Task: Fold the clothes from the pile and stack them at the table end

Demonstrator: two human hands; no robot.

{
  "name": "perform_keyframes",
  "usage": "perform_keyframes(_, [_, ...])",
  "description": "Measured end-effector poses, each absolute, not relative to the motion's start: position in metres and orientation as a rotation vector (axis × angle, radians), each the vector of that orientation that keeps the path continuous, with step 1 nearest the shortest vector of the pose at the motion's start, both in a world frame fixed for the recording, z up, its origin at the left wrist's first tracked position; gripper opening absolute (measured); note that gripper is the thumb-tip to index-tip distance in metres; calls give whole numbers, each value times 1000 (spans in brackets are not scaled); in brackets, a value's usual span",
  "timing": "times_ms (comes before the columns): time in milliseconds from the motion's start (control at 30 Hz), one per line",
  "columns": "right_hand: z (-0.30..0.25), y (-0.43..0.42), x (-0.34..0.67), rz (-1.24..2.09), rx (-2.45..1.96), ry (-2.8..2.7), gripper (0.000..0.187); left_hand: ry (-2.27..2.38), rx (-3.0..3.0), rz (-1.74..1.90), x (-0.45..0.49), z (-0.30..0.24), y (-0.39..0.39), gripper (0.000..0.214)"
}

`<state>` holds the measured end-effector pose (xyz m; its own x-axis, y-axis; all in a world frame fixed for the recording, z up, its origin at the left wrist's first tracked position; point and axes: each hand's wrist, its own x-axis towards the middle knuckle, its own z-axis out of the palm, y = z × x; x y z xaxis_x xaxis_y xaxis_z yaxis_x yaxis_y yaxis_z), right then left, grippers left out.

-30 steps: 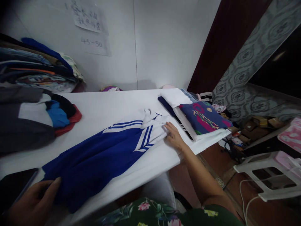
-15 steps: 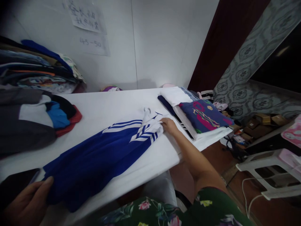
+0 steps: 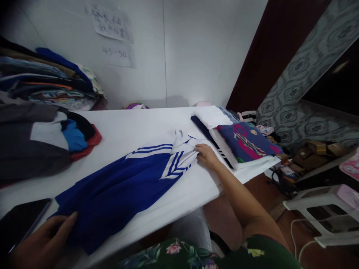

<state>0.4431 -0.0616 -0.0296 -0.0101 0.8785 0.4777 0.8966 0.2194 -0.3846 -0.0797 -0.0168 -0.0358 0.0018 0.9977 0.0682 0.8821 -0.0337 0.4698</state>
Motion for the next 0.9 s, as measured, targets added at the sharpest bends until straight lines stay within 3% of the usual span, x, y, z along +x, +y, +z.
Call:
perform_keyframes(200, [-7,-52,422,557,-1573,-1705,37,1950,1789,488,-69,-21,-20,32])
perform_keyframes(467, [3,-10,407,461,-1901,-1763,11,1911,1760,513,-65,-12,-26,37])
perform_keyframes(633, [8,17,413,516,-1864,-1783,16,1935,1732,496,-61,-6,-29,40])
perform_keyframes(900, [-23,29,422,277,-2008,-1900,18,1866,1750,532,-58,-2,-34,43])
